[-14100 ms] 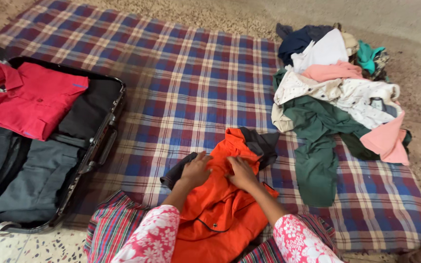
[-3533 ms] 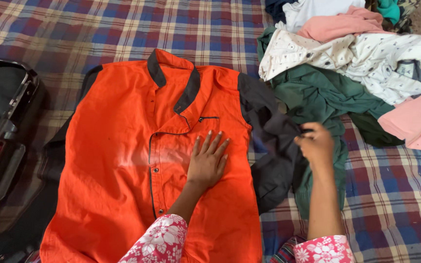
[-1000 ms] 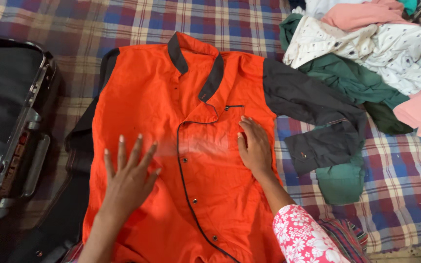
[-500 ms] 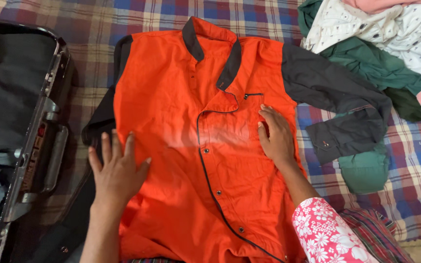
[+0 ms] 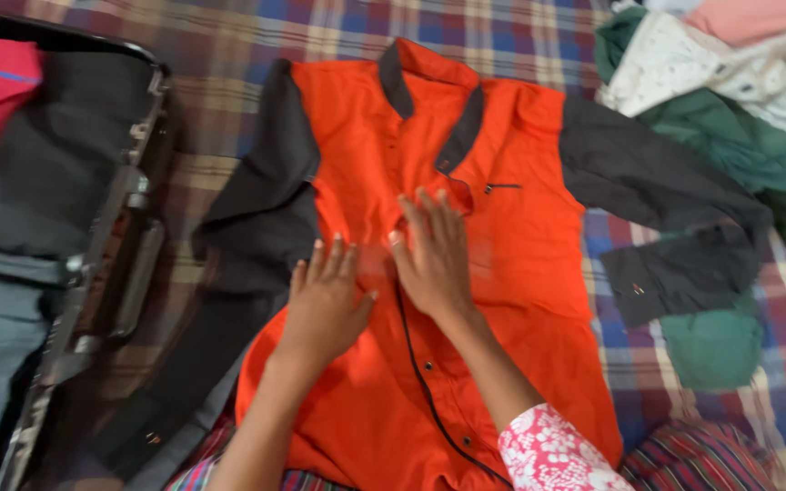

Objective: The person packs a suitcase by arranging folded garments inside and then folds an orange shirt with black sleeves on a floor mat.

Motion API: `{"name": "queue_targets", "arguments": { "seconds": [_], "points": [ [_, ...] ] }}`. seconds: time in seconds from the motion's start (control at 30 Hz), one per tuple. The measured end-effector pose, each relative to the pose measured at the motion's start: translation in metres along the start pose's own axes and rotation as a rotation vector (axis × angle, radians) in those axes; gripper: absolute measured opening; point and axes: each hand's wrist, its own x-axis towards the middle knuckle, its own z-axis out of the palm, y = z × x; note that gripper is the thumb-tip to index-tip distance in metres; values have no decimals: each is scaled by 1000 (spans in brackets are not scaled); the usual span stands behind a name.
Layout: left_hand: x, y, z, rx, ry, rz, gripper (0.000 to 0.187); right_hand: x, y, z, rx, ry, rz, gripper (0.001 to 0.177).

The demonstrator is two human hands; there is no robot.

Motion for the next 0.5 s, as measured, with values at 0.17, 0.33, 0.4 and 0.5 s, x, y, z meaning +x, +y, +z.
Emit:
{"name": "queue_targets", "arguments": {
  "seconds": [0.17, 0.33, 0.4, 0.5],
  "points": [
    [-13, 11, -19, 77, 14, 27, 64, -1, -24, 16, -61, -124, -16, 51],
    [-29, 0, -59, -138, 90, -121, 49, 0, -24, 15, -36, -109, 3, 50],
    [-26, -14, -66, -158, 201, -243, 38, 5, -25, 14, -51, -104, 7, 52],
    [-22, -39, -59, 229, 670, -184, 35, 1, -30, 11, -66, -128, 31, 50]
  ]
}}
